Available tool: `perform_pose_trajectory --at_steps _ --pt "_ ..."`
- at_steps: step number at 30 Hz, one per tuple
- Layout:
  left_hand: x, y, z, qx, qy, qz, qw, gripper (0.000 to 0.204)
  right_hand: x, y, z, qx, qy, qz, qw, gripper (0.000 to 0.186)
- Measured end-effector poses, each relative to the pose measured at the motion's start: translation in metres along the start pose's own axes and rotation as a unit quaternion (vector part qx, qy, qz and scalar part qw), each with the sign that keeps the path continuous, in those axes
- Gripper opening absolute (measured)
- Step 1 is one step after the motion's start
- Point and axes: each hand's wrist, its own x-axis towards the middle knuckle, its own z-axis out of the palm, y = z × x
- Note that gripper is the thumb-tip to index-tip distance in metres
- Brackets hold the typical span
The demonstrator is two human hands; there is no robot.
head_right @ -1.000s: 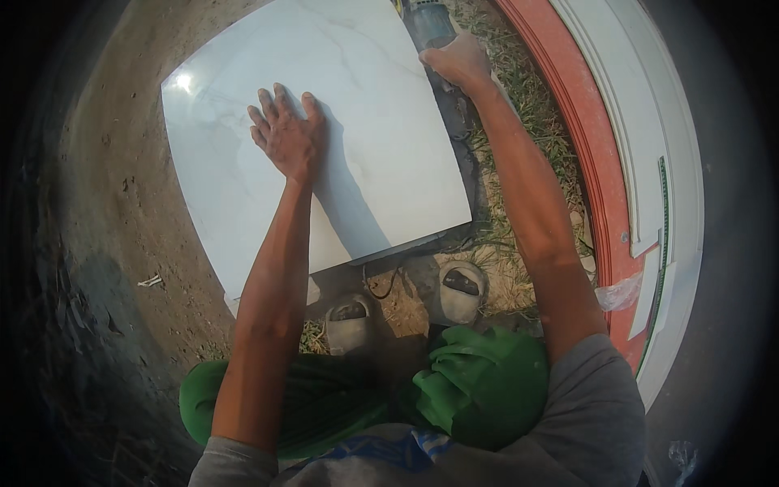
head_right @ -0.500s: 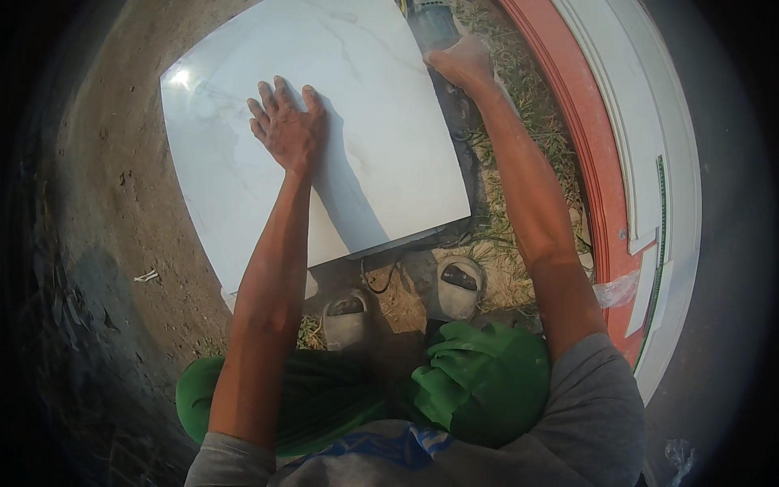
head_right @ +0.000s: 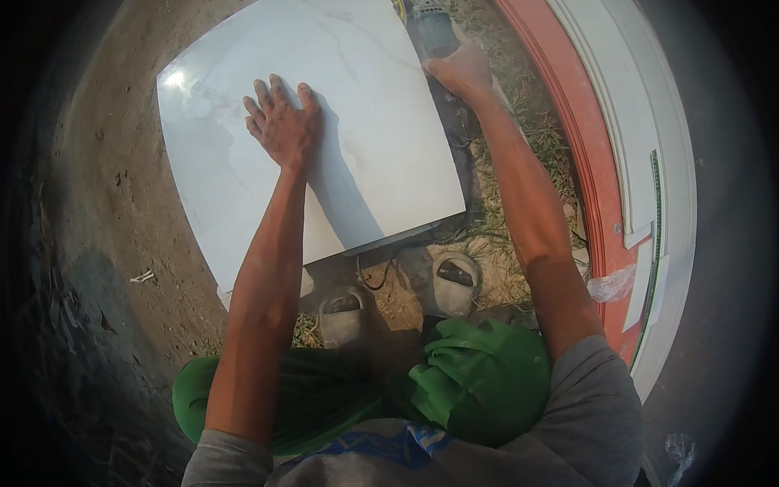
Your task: The person cuts a tile using an angle grinder and then carries it to a floor area where they hand it to another person who lays it on a bed of mortar.
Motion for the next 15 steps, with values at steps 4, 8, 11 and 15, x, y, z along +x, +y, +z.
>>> perform_pose_trajectory --at_steps 4,8,11,15 --pt "0.001 0.001 -0.001 0.005 -0.002 -0.002 1.000 0.075 -0.003 0.001 -0.005 0.008 -0.054 0.044 0.998 0.058" --pt "0.001 -0.002 0.001 0.014 0.002 0.001 1.000 0.076 -0.010 0.002 -0.007 0.028 -0.052 0.045 0.997 0.055" --pt "0.000 -0.003 0.003 0.019 0.002 0.005 1.000 0.076 -0.016 0.010 -0.007 0.028 -0.053 0.042 0.997 0.051" --pt "0.002 -0.004 0.003 0.021 -0.001 0.014 1.000 0.076 -0.039 0.014 -0.014 0.037 -0.040 0.026 0.998 0.049"
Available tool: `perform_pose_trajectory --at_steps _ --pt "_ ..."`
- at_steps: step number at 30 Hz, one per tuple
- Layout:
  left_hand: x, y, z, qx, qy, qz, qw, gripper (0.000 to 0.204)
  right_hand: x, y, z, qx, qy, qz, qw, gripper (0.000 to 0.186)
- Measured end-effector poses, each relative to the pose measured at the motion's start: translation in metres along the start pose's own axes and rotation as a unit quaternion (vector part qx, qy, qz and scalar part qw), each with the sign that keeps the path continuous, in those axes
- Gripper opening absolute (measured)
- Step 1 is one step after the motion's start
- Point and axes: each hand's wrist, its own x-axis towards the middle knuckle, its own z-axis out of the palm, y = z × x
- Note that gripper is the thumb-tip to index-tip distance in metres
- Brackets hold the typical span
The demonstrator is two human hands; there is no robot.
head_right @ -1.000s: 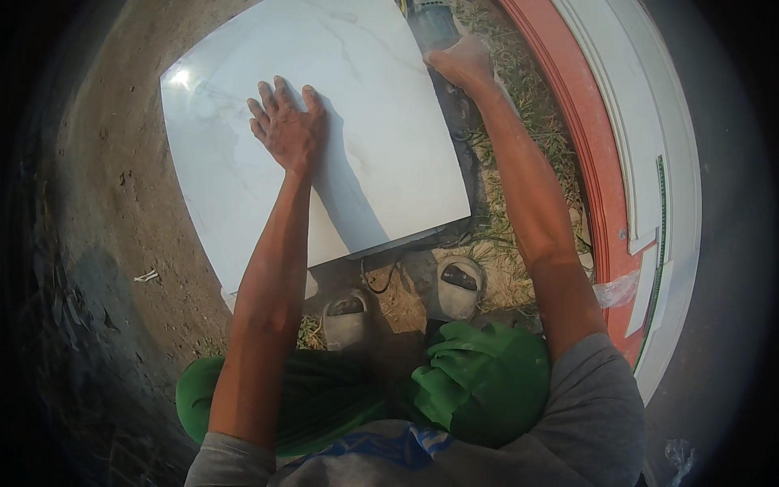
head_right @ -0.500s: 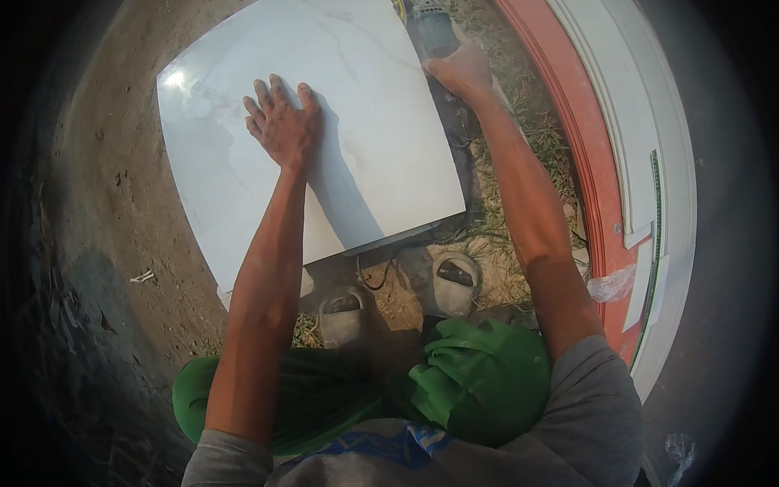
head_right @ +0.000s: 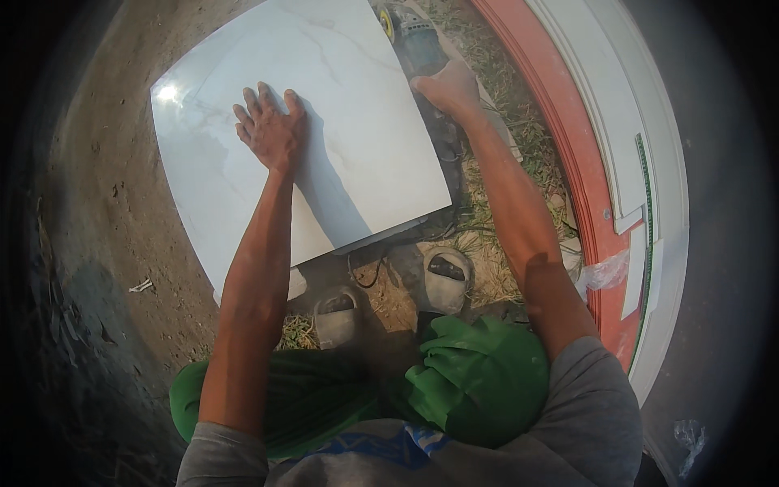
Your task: The person cuts a tile using an angle grinder and then carries it to a floor area where they hand it to another person who lays it on a bed of mortar.
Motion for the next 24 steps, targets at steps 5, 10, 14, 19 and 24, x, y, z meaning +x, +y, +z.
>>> perform_pose_trajectory --at_steps 5,10,14,19,24 --pt "0.015 -0.020 -0.009 0.033 -0.057 0.090 0.994 0.083 -0.028 0.016 -0.028 -0.010 -0.001 0.043 0.999 0.046" --pt "0.014 -0.047 -0.057 0.117 -0.210 0.315 0.918 0.105 -0.066 0.051 -0.062 -0.020 0.072 0.044 0.996 0.042" --pt "-0.089 -0.041 -0.117 0.157 -0.377 0.386 0.828 0.139 -0.102 0.056 -0.100 0.016 0.017 0.081 0.996 0.049" --pt "-0.159 -0.040 -0.107 0.157 -0.359 0.415 0.821 0.137 -0.145 0.088 -0.112 0.054 0.030 0.094 0.994 0.056" --pt "-0.144 -0.039 -0.115 0.179 -0.392 0.433 0.792 0.129 -0.173 0.082 -0.126 0.079 0.025 0.098 0.992 0.051"
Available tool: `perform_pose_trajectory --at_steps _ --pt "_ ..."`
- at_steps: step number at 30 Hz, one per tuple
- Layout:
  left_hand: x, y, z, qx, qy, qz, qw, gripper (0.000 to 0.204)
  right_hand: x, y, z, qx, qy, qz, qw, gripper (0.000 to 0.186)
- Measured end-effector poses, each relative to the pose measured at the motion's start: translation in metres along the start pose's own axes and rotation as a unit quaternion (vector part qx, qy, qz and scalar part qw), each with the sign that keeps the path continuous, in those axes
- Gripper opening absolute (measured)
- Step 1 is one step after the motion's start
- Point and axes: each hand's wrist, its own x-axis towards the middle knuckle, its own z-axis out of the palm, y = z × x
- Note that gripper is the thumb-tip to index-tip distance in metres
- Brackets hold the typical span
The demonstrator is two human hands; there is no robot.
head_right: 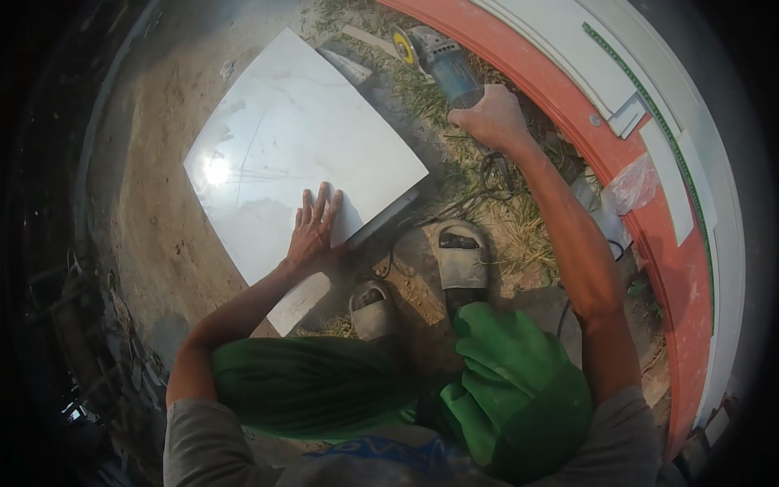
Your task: The person cuts a tile using an angle grinder and then carries it to a floor area where they hand it to another person who lays it on a bed of mortar.
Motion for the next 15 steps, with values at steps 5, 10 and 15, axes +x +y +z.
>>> perform_pose_trajectory --at_steps 5,10,15 --pt "0.012 0.003 0.016 0.044 0.012 0.016 0.999 0.127 -0.010 0.005 -0.007 0.026 0.018 -0.003 0.999 0.047" --pt "0.003 0.020 -0.002 0.062 0.003 0.041 0.997 0.080 -0.019 0.000 -0.015 0.033 -0.006 -0.006 0.999 0.049" --pt "-0.040 -0.001 -0.064 -0.026 0.125 0.160 0.979 0.085 -0.010 0.009 -0.009 0.011 0.005 -0.013 1.000 0.053"
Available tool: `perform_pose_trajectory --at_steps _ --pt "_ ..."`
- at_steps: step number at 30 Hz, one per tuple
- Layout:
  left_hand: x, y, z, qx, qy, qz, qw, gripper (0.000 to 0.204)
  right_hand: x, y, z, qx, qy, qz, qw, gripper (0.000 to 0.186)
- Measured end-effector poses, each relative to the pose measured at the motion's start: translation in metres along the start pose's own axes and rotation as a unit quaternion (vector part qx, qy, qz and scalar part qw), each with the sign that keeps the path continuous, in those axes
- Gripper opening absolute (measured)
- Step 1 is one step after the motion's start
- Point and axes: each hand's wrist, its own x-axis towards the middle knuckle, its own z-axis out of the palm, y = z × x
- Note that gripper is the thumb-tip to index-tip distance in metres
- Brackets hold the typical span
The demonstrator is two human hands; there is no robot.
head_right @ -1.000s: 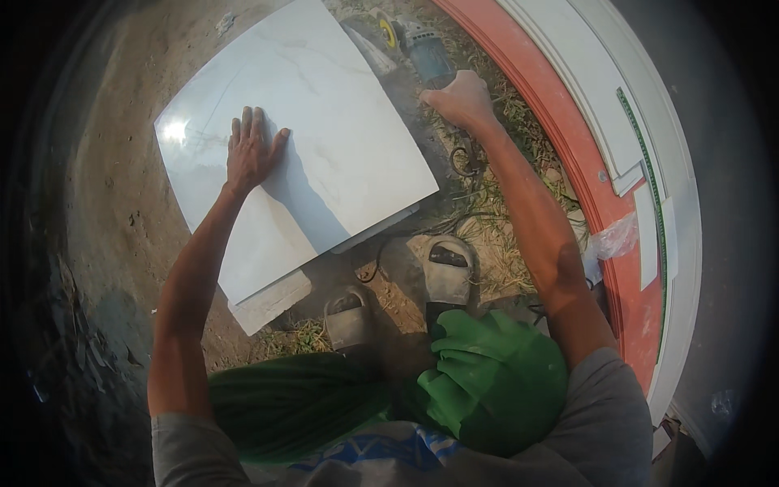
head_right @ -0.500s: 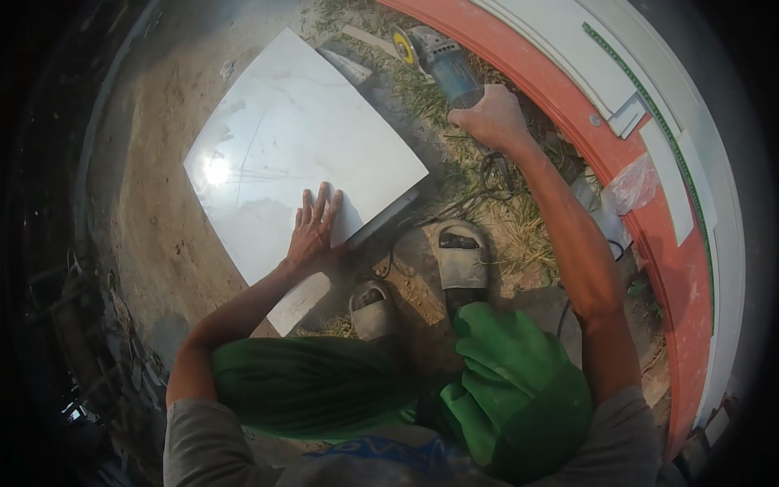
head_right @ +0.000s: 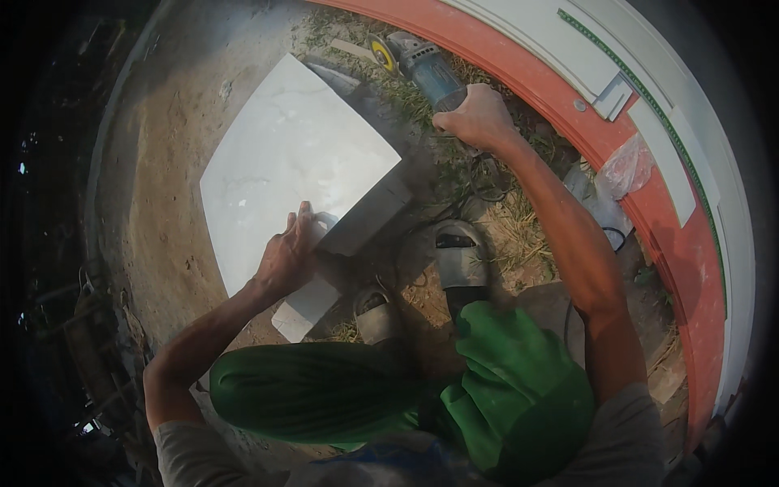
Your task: The person cuts a tile using an angle grinder and then carries it to a floor area where they hand it to another person who lays it on a bed of mortar.
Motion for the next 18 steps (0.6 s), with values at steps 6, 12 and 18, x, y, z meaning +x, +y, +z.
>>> perform_pose_trajectory --at_steps 6,12,18 --pt "0.009 0.007 -0.131 -0.015 -0.099 -0.074 0.992 0.084 -0.006 -0.014 -0.005 0.028 -0.015 0.024 0.999 0.054" --pt "0.009 0.006 -0.153 -0.029 -0.094 -0.100 0.990 0.069 -0.001 -0.007 0.003 0.021 -0.004 0.012 1.000 0.050" --pt "0.006 0.001 -0.183 -0.048 -0.049 -0.120 0.990 0.048 -0.003 -0.004 0.002 0.017 -0.007 0.031 0.999 0.052"
